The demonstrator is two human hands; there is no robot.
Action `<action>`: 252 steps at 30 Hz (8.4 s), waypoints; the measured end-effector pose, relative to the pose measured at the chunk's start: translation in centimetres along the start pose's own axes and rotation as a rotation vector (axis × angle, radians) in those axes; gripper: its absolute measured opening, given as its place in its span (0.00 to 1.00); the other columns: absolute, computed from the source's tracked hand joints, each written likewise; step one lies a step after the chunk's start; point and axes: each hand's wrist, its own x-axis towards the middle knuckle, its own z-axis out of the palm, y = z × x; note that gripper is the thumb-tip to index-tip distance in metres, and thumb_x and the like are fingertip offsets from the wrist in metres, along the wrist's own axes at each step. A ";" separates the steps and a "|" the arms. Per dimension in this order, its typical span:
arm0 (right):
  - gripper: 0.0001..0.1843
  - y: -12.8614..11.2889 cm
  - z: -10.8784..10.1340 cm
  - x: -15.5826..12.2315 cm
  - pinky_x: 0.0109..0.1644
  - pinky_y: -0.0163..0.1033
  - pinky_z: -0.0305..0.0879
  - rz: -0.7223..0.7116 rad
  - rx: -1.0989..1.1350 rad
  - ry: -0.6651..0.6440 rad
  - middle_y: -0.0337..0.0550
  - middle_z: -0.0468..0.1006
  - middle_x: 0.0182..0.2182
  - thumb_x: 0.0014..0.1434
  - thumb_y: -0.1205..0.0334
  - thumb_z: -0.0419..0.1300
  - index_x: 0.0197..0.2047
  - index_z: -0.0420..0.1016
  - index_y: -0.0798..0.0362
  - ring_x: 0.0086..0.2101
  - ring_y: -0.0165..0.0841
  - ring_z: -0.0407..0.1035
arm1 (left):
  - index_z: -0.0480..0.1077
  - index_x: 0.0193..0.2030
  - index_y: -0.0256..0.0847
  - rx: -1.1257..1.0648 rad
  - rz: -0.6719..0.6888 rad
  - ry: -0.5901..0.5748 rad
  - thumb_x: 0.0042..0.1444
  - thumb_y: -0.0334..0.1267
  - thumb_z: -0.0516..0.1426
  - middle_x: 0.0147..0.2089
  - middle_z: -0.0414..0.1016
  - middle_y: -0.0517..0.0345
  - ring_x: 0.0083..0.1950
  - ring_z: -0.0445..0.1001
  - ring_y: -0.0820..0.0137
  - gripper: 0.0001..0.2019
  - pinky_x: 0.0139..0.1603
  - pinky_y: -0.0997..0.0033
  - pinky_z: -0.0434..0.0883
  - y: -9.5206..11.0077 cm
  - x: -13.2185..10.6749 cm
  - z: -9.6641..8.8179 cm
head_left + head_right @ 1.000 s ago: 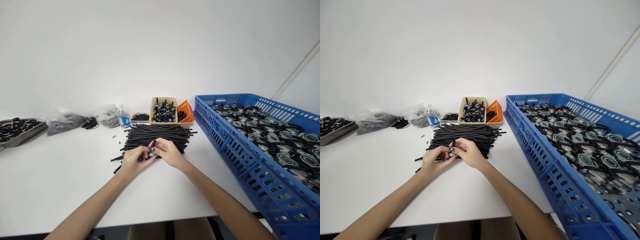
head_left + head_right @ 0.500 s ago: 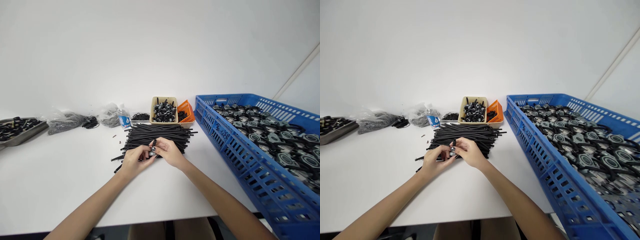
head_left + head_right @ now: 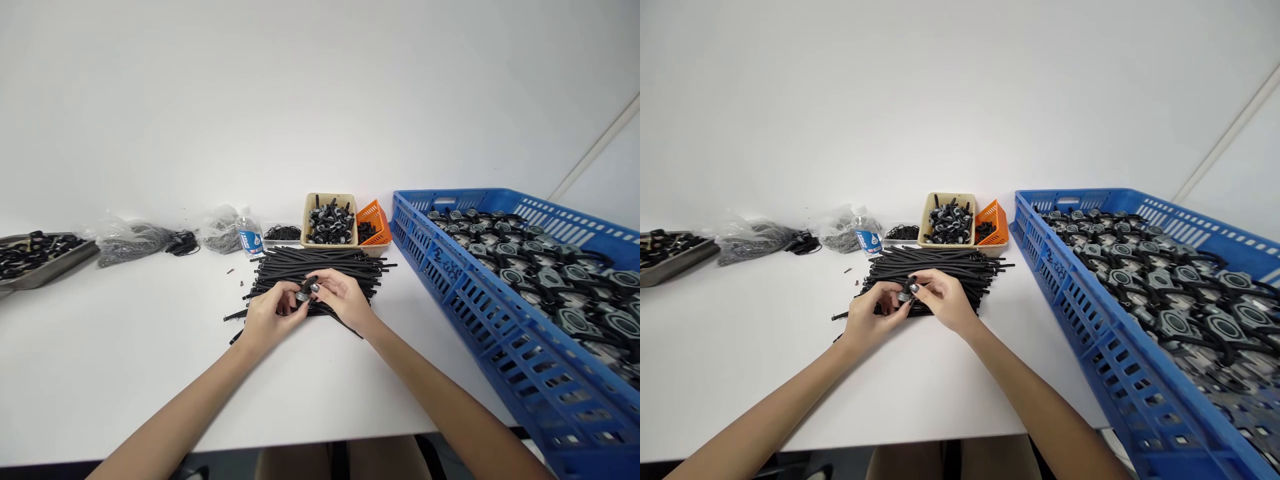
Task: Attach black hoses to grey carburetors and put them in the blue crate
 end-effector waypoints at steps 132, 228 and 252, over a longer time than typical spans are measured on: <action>0.11 0.9 0.6 -0.3 0.48 0.44 0.71 0.023 -0.089 -0.057 0.45 0.81 0.36 0.56 0.59 0.64 0.42 0.79 0.53 0.38 0.35 0.75 | 0.70 0.49 0.41 -0.084 -0.043 0.090 0.59 0.33 0.59 0.25 0.68 0.68 0.23 0.65 0.79 0.11 0.26 0.80 0.68 0.5 0.1 -0.1; 0.07 -0.2 0.4 -0.3 0.37 0.37 0.70 -0.212 -0.206 0.234 0.40 0.78 0.31 0.56 0.63 0.63 0.40 0.78 0.51 0.31 0.31 0.72 | 0.68 0.50 0.41 -0.398 -0.310 -0.315 0.69 0.47 0.46 0.39 0.77 0.54 0.31 0.74 0.73 0.16 0.29 0.74 0.73 0.1 0.3 0.4; 0.10 0.6 0.5 -0.2 0.38 0.38 0.71 -0.121 -0.256 0.182 0.43 0.80 0.34 0.55 0.62 0.63 0.41 0.80 0.52 0.34 0.33 0.74 | 0.60 0.65 0.45 -0.335 -0.245 -0.260 0.57 0.41 0.62 0.28 0.70 0.68 0.27 0.66 0.77 0.30 0.32 0.77 0.69 -0.3 -0.1 0.3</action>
